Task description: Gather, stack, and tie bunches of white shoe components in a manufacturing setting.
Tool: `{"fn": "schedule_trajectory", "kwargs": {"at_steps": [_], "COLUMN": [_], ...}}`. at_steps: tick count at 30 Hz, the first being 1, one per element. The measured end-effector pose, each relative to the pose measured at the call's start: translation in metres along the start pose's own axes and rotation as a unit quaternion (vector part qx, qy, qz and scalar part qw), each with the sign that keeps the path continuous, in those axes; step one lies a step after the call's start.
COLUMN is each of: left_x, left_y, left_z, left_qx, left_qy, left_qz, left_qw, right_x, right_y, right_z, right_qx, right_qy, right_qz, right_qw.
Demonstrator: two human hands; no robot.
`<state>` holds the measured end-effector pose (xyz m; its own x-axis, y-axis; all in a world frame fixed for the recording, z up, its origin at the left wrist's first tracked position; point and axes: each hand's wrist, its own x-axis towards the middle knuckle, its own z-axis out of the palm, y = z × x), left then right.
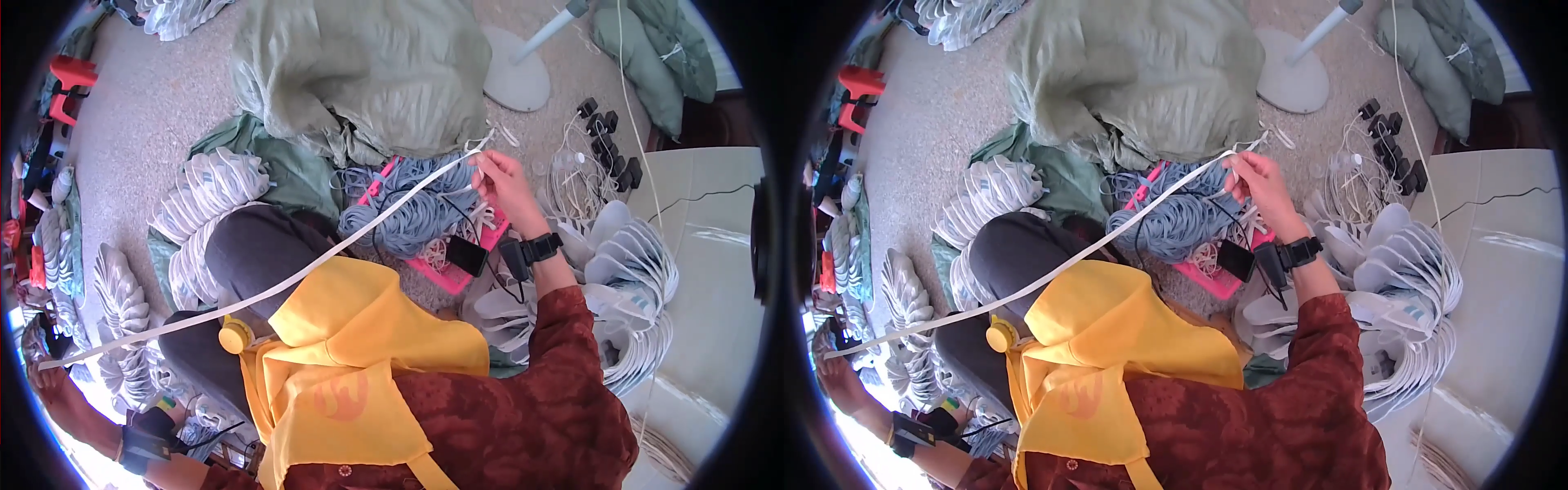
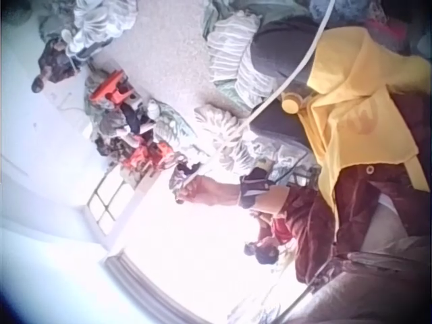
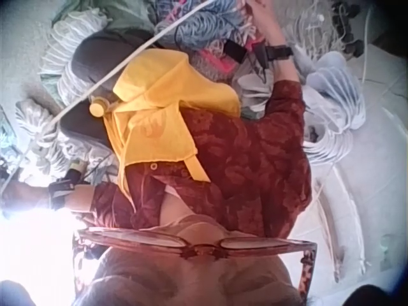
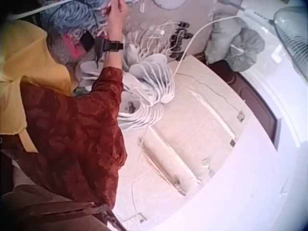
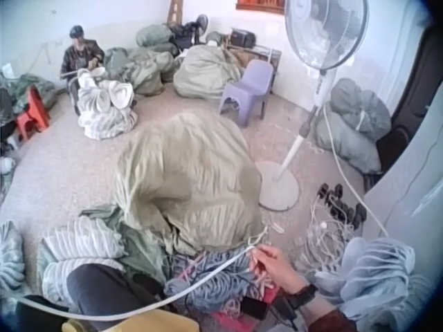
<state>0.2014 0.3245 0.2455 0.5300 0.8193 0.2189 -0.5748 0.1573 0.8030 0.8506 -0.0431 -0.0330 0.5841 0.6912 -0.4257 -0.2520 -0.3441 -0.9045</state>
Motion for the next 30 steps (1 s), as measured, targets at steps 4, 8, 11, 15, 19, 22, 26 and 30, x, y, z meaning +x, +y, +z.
{"fn": "schedule_trajectory", "kwargs": {"at_steps": [4, 8, 11, 15, 19, 22, 26, 30], "left_x": [-0.003, 0.0, 0.004, 0.005, 0.001, -0.005, -0.002, -0.003], "left_y": [0.0, -0.007, -0.026, -0.043, -0.059, -0.063, -0.089, -0.1], "left_z": [-0.002, -0.002, 0.003, 0.008, 0.021, 0.007, 0.031, 0.042], "left_qx": [-0.006, 0.097, -0.034, 0.102, 0.001, 0.087, 0.067, 0.082], "left_qy": [0.047, 0.26, -0.003, 0.215, 0.137, 0.139, 0.073, 0.186], "left_qz": [0.037, 0.116, -0.021, 0.08, 0.034, 0.047, 0.034, 0.059], "left_qw": [0.998, 0.954, 0.999, 0.968, 0.99, 0.985, 0.994, 0.977], "right_x": [0.006, 0.011, 0.015, 0.02, 0.025, 0.027, 0.02, 0.017], "right_y": [0.003, 0.006, 0.011, 0.012, 0.01, 0.011, 0.0, -0.011], "right_z": [-0.003, -0.003, -0.005, -0.004, 0.006, 0.009, 0.008, 0.015], "right_qx": [0.02, 0.008, 0.007, 0.012, 0.009, 0.016, 0.006, 0.013], "right_qy": [0.013, 0.024, 0.027, 0.027, 0.025, 0.011, 0.033, 0.016], "right_qz": [-0.02, -0.03, -0.041, -0.043, -0.04, -0.044, -0.043, -0.069], "right_qw": [0.999, 0.999, 0.999, 0.999, 0.999, 0.999, 0.999, 0.997]}}
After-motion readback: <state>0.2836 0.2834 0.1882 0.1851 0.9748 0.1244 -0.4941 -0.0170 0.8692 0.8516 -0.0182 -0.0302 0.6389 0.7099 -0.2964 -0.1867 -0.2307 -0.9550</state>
